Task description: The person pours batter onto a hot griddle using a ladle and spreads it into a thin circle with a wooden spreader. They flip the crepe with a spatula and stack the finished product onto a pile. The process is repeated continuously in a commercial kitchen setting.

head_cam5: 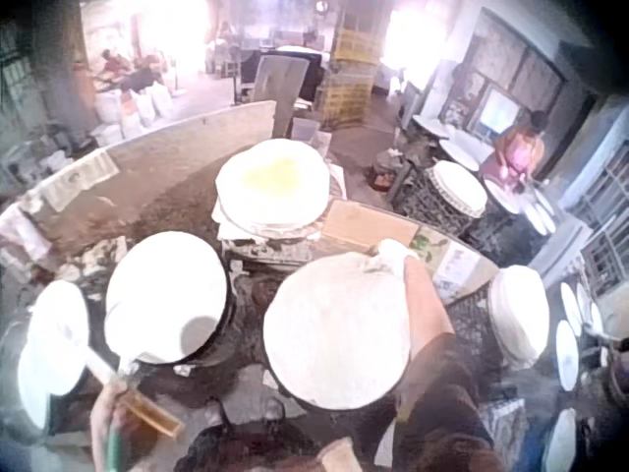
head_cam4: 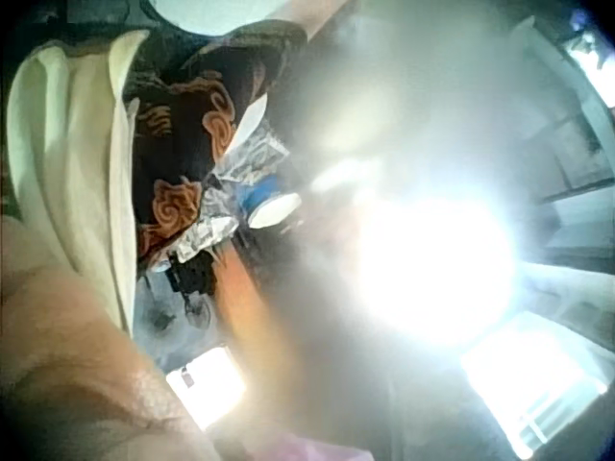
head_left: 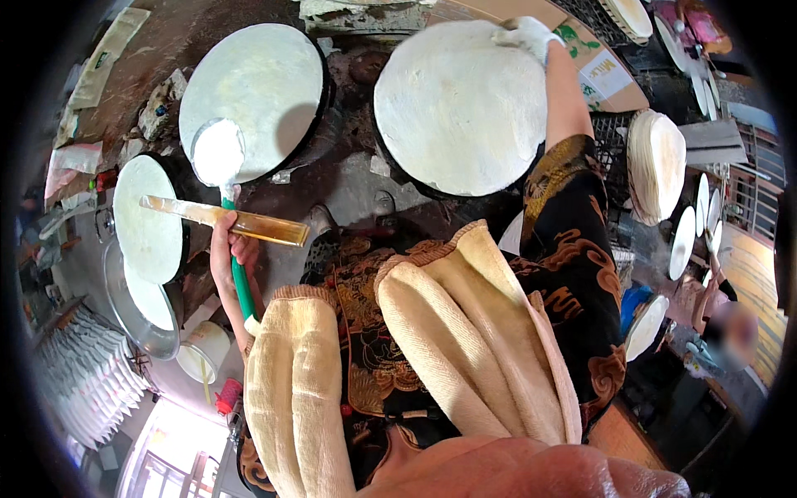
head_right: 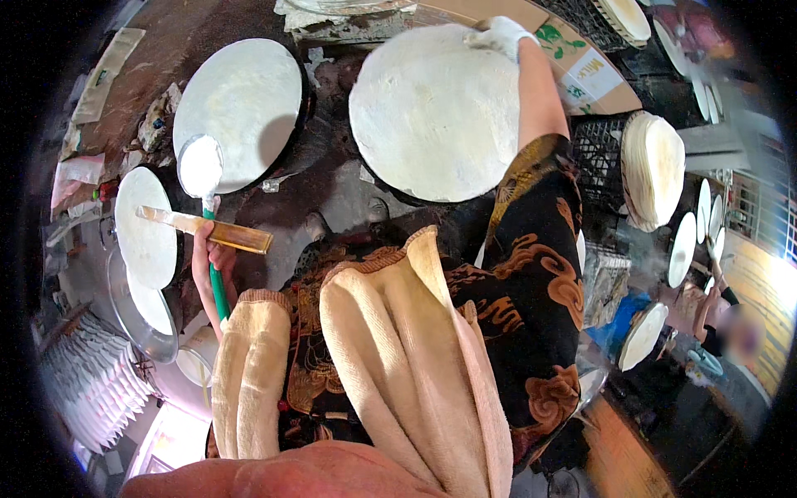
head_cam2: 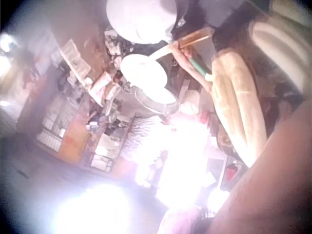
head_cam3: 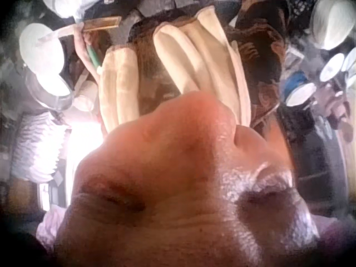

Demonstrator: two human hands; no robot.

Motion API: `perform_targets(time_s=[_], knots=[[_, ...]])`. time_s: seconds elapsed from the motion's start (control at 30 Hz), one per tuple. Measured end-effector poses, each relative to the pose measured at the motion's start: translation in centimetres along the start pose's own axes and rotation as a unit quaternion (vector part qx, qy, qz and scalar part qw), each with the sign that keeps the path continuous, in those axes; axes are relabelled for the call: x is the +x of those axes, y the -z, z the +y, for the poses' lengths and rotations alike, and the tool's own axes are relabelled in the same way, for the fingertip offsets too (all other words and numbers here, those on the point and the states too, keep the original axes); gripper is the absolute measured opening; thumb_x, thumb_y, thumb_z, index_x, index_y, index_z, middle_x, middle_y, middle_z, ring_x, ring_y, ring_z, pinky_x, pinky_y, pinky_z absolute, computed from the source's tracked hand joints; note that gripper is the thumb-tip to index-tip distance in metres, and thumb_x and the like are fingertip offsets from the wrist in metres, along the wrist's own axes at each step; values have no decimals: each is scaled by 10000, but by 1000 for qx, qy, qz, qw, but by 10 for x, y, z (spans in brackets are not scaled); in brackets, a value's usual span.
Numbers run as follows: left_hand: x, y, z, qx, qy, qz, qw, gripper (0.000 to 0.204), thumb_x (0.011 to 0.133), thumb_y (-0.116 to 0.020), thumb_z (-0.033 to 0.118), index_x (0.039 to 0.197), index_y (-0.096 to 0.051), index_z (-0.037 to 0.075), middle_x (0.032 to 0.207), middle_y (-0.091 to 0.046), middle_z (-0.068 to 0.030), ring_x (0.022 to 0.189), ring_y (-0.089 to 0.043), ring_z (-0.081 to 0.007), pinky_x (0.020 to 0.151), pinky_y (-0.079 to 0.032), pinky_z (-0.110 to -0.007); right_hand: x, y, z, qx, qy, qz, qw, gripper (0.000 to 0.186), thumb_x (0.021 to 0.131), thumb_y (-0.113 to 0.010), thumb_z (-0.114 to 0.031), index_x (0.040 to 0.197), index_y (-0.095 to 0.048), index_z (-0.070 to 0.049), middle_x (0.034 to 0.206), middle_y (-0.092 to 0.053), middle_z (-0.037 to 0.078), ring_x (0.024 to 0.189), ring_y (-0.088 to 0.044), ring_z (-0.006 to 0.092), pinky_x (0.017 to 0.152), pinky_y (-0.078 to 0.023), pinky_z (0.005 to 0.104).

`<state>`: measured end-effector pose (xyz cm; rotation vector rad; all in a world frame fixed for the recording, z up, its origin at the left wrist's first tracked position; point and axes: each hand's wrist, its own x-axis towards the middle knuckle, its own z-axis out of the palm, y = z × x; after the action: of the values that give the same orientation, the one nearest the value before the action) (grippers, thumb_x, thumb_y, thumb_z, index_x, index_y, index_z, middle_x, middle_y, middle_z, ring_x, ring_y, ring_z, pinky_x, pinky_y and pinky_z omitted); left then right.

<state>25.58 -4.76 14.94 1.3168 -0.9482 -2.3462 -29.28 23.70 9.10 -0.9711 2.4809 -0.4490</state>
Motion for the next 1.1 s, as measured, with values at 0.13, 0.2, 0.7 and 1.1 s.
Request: perform_targets(time_s=[0.13,0.2,0.7,1.1], knots=[[12,-5,3,-34,-5,-39,999,333,914,-555,176,620,-400,156,405,-374,68,283,-336,-51,271,-288,-186,-65,41,13,178,21,24,983,515,783,-726,-273,1143,-593,70,1032,-657,112,950,-600,170,872,-448,290],[11,-13,7,-31,8,-66,997,342,916,-551,165,609,-399,158,406,-382,67,279,-336,-51,274,-296,-185,-94,57,31,233,22,39,971,521,791,-725,-249,1161,-574,85,1037,-652,103,961,-592,159,884,-439,280],[10,5,26,72,20,-130,989,292,905,-552,191,656,-410,137,434,-384,53,302,-331,-47,289,-270,-177,-261,106,-153,91,-12,213,973,468,793,-693,-324,1089,-640,34,937,-681,87,898,-605,137,851,-440,263],[-29,38,63,99,76,-119,985,218,871,-565,145,739,-395,113,455,-372,32,309,-342,-78,286,-293,-205,-136,136,-219,134,19,136,981,451,777,-736,-283,1045,-652,70,898,-679,81,812,-599,123,747,-469,259]])
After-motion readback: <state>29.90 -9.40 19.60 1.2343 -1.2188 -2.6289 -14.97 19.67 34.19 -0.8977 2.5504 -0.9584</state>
